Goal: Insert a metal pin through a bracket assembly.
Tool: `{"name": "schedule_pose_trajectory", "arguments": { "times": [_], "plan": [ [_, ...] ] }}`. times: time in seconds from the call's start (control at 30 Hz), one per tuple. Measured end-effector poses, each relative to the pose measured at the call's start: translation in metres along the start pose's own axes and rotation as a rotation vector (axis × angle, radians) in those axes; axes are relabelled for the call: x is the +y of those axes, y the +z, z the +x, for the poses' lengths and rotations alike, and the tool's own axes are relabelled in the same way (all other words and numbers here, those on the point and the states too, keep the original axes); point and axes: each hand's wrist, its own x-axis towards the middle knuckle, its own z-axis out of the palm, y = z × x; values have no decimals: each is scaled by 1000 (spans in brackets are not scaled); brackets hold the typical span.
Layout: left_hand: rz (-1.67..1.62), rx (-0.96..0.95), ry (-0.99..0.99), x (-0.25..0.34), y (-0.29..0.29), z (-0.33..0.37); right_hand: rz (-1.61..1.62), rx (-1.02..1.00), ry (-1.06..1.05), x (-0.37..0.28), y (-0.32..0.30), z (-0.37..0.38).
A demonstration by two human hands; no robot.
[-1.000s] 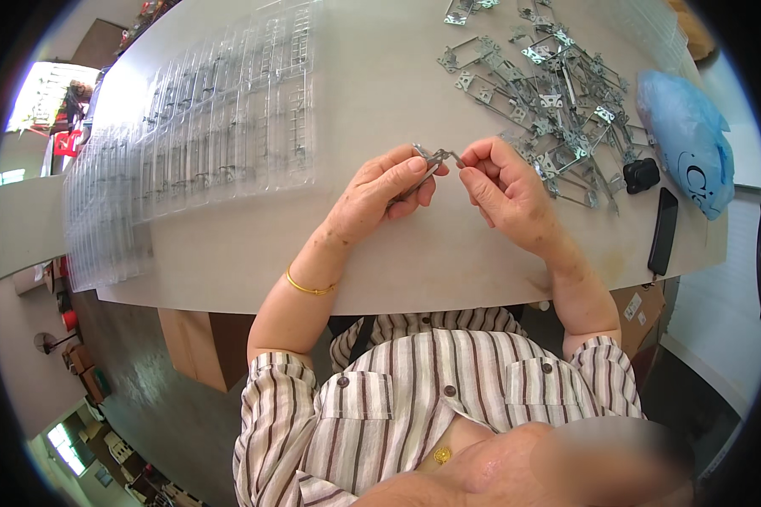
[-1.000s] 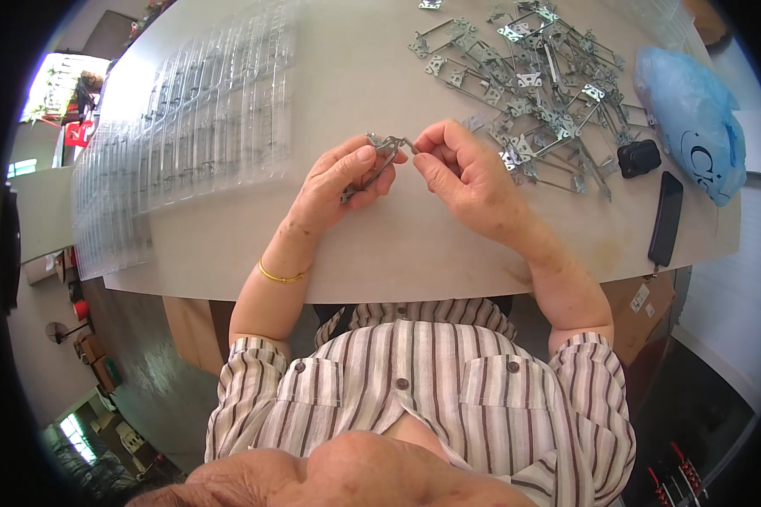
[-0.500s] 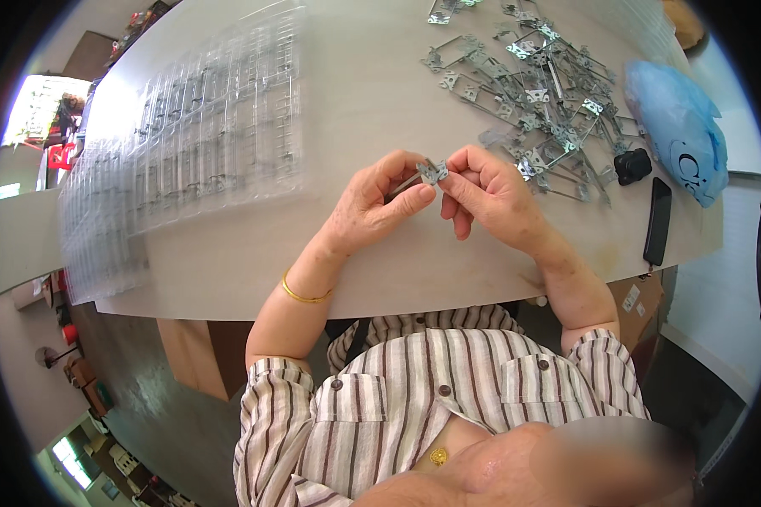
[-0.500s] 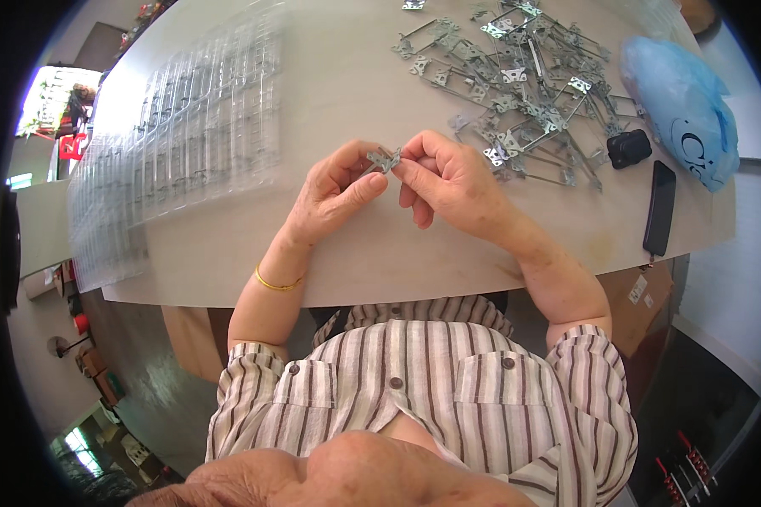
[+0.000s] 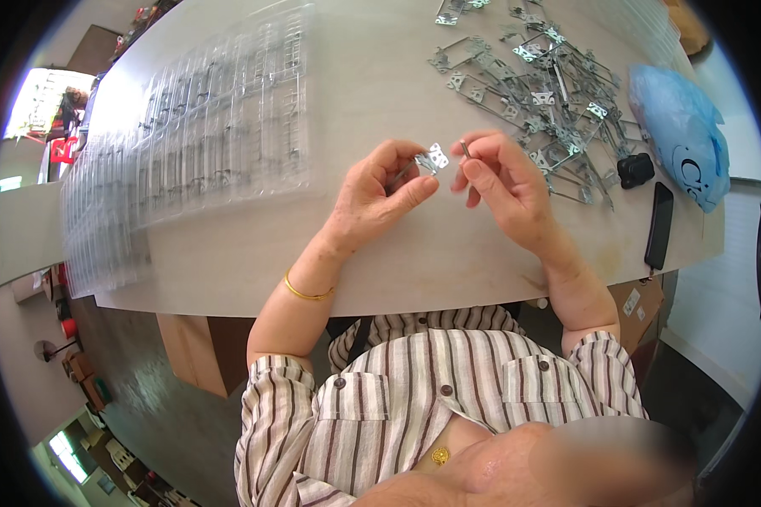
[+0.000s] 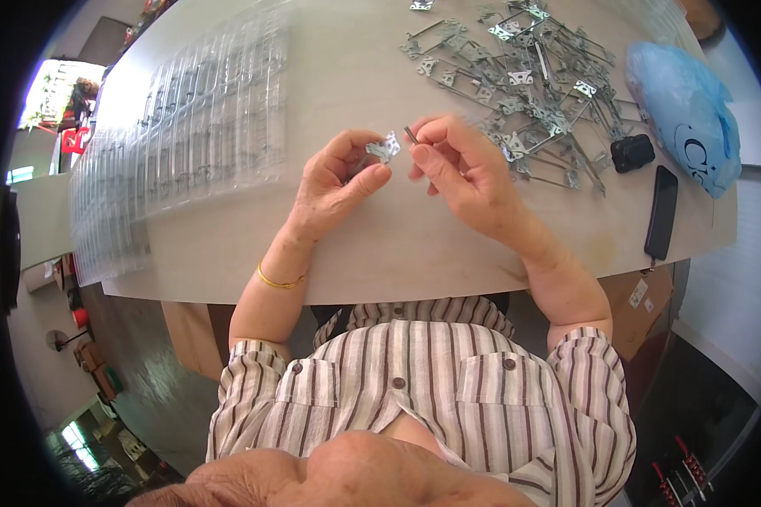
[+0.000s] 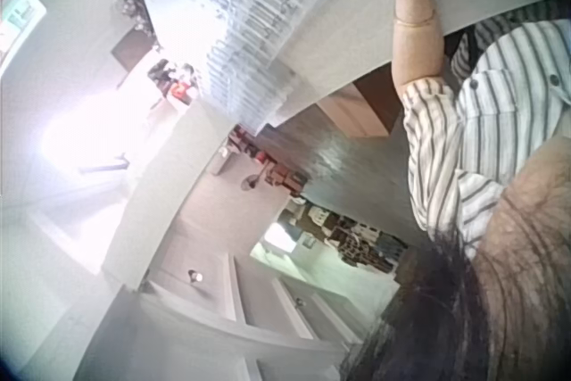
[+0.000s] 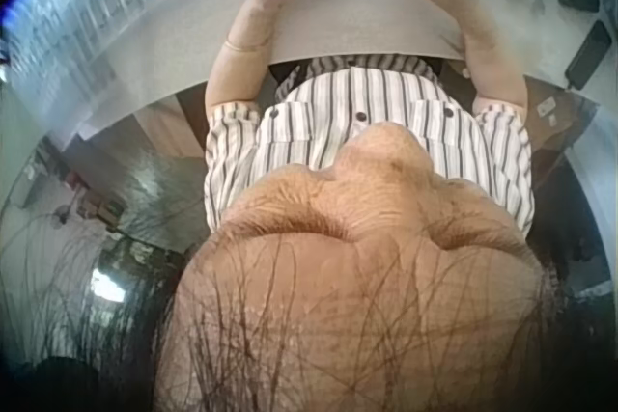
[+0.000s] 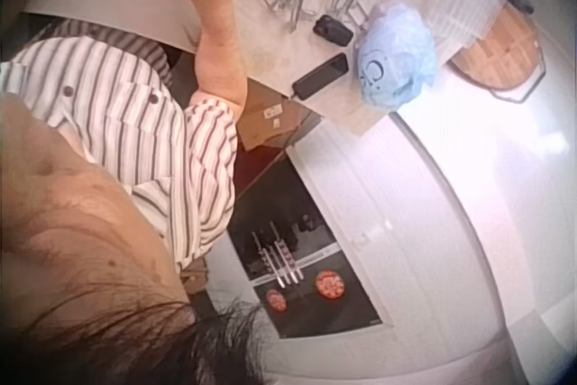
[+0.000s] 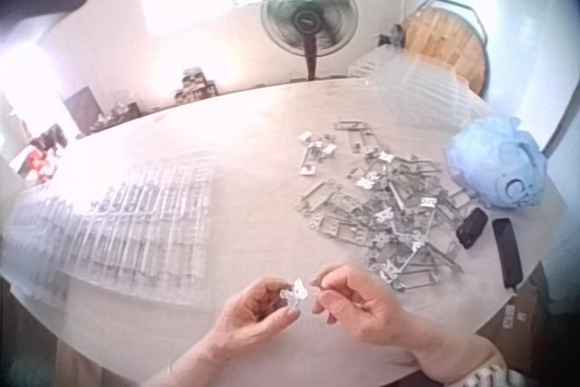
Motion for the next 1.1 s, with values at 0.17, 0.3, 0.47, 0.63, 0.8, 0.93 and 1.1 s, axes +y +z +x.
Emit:
{"name": "schedule_pose_trajectory", "arguments": {
  "times": [0.17,0.3,0.47,0.63,0.8,0.93,1.1],
  "plan": [
    [-290,-121,-5,1,9,3,-48,-127,-223,2,-3,1],
    [-249,-151,-18,2,-5,2,-61,-74,-221,5,1,0],
    [-689,-296,1,10,-13,4,266,61,-18,2,-6,3],
    [-611,-276,61,1,-9,0,637,52,260,5,-13,7],
    [-297,-214,-56,19,-9,-7,809,-17,392,8,-18,6],
    [27,-126,241,13,-9,-2,853,-45,476,9,-16,8],
    [149,-93,359,10,-11,1,857,-85,525,11,-14,9]
  ]
}}
